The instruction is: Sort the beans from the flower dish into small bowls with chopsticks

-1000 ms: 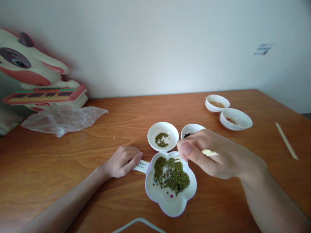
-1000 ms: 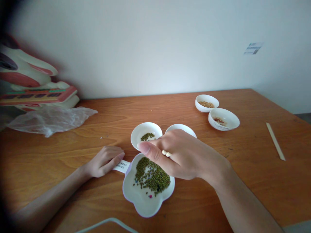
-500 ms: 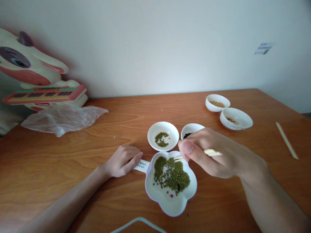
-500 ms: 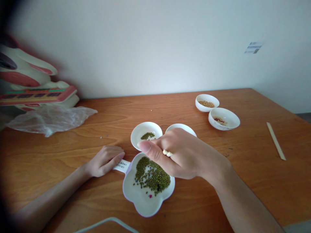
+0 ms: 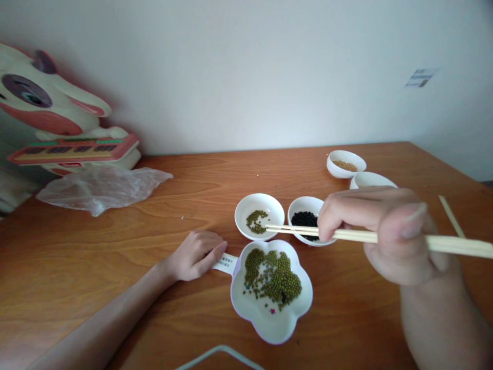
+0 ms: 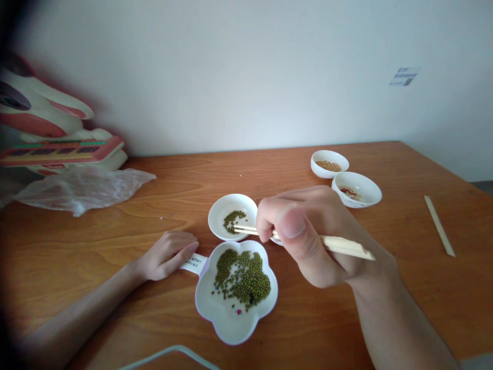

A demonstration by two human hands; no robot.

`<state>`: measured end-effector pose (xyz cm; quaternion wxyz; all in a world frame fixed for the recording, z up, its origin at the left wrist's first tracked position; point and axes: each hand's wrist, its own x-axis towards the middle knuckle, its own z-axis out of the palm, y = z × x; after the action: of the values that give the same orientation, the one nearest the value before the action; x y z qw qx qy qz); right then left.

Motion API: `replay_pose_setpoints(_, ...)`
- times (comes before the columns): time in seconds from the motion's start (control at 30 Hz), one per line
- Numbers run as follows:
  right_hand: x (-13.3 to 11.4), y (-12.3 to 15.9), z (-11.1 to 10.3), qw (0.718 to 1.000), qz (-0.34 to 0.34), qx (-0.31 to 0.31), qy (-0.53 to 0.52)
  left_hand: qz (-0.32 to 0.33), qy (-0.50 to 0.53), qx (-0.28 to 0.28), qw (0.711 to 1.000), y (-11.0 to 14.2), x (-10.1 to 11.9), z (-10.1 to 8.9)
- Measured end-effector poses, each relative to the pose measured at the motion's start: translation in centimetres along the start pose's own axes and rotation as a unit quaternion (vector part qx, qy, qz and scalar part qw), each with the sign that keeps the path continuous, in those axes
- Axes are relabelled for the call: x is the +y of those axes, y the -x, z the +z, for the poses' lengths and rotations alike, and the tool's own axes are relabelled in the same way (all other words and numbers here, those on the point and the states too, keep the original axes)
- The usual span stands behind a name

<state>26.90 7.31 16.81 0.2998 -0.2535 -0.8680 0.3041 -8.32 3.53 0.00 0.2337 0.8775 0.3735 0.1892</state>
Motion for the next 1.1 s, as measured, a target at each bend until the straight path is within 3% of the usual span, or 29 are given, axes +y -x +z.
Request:
replay_pose_setpoints(0.33,0.1,-0.1,0.1,0.999,0.028,0.029,-0.001,-0.003,0.003,-0.008,1.0,0.0,0.0,0.0)
replay_pose_setpoints(0.57,-0.5,0.9,-0.3,1.0,0.019,-0.022,-0.005,-0.001,0.0,-0.007,1.0,-0.2,0.1,0.0)
replay_pose_setpoints(0.83,-1.2,1.2,0.9,0.999,-0.002,-0.031,0.01,0.012,0.002,0.009,1.0,-0.4,0.3,-0.1)
replay_pose_setpoints(1.0,0.5,0.8,0.8,0.996,0.017,-0.074,-0.043,0.013,0.0,0.014,1.0,-0.5,0.2,0.0)
replay_pose_setpoints(1.1,2.3,1.8,1.5,0.993,0.058,-0.048,-0.09,0.007,-0.002,0.014,1.0,-0.4,0.2,0.1)
